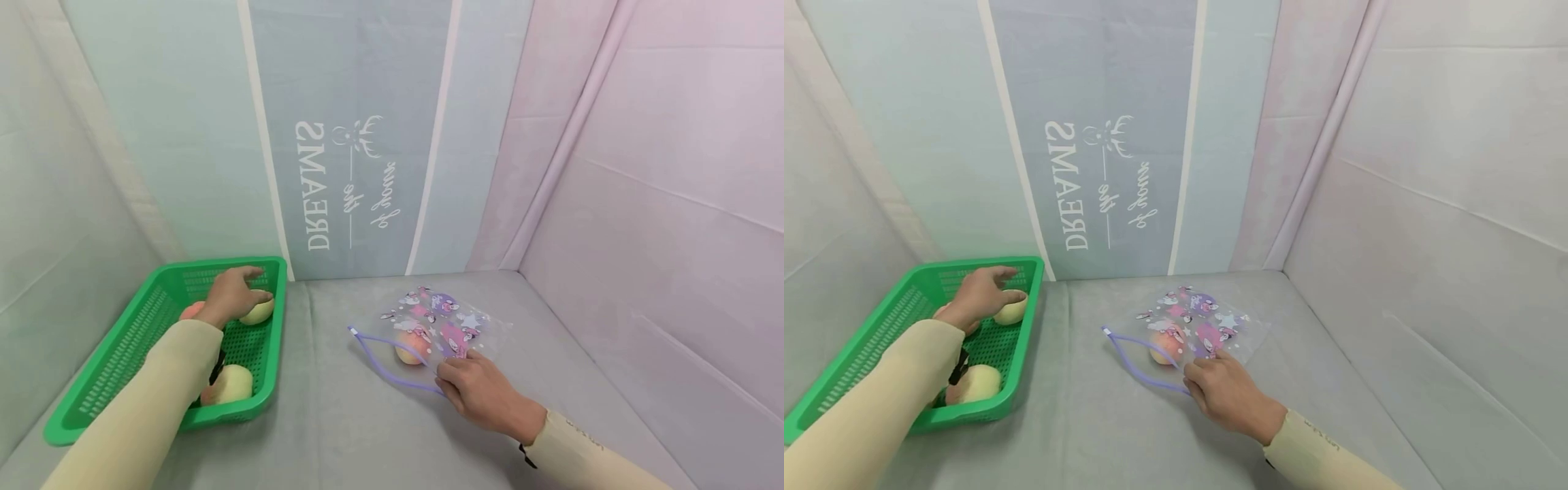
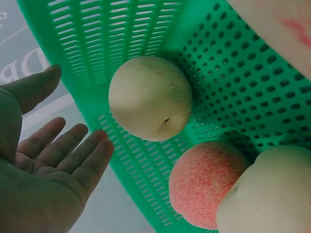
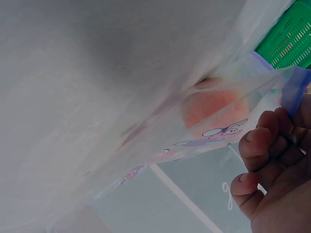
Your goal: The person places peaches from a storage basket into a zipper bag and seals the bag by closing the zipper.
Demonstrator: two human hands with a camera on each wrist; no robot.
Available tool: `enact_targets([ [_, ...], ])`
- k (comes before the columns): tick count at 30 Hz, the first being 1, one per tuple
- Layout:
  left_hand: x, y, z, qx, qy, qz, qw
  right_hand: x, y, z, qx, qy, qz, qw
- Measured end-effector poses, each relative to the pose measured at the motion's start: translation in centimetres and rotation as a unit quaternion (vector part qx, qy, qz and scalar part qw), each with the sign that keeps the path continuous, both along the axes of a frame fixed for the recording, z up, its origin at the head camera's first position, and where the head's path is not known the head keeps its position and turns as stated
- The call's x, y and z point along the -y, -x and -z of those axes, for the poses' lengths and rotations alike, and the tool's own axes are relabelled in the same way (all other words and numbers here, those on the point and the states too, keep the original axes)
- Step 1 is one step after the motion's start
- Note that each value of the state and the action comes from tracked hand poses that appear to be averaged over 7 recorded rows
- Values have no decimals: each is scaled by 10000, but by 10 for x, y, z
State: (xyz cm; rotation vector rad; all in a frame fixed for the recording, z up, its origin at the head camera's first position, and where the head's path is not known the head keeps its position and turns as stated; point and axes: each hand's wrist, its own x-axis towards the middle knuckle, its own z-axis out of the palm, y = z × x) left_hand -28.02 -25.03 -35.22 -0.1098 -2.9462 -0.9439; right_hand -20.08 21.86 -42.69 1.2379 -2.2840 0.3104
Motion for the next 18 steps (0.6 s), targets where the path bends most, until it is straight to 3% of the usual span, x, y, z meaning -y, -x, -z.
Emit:
enact_targets([
  [10, 5, 5, 11, 30, 112, -68, 9999, 1, 0, 8, -200, 105, -71, 9997],
  [18, 4, 6, 12, 108, 409, 83, 9991, 1, -1, 16, -313, 112, -62, 9994],
])
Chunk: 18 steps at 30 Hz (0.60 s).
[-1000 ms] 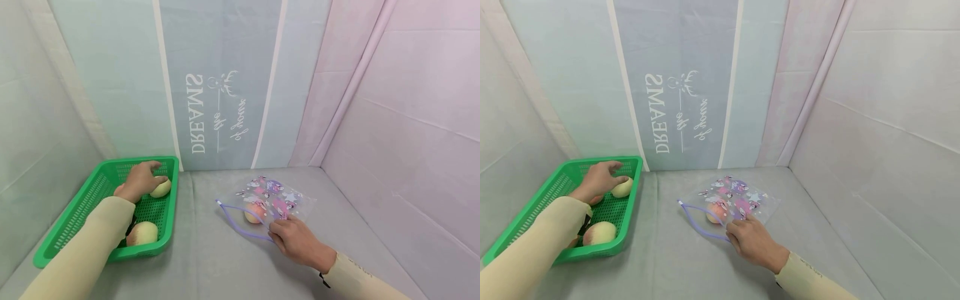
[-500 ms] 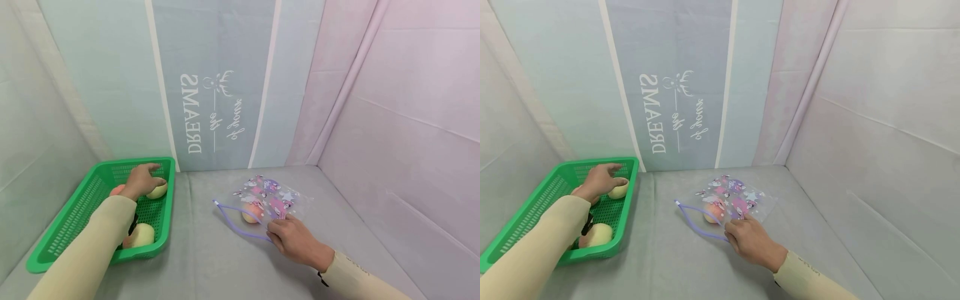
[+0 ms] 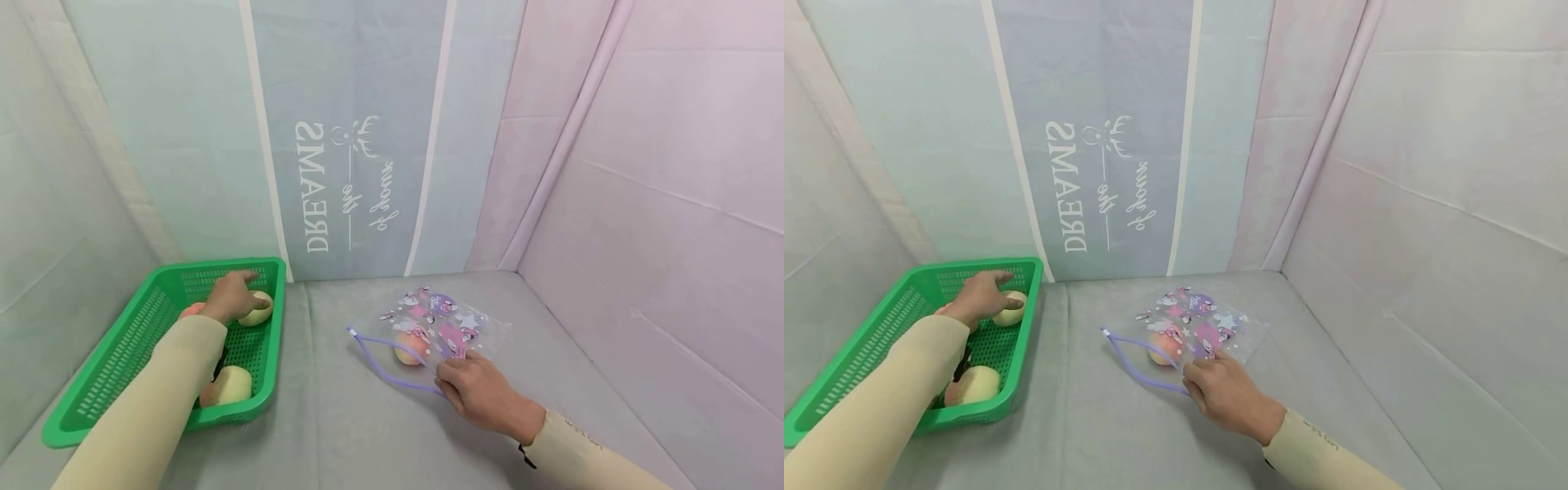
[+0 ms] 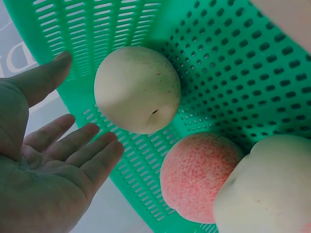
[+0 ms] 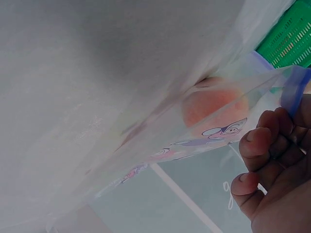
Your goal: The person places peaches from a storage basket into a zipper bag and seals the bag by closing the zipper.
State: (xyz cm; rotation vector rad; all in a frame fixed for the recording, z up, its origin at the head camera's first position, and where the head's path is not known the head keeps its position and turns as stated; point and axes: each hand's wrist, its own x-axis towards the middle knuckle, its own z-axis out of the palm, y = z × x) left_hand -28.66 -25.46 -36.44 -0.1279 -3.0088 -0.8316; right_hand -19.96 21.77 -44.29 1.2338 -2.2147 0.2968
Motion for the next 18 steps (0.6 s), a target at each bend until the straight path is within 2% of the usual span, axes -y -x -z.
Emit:
enact_targets([
  [10, -8, 3, -7, 456, 549, 7, 9974, 0, -1, 0, 75, -92, 80, 9999],
  [18, -10, 3, -7, 434, 1081, 46, 9932, 0, -2, -2, 80, -75, 94, 9999],
])
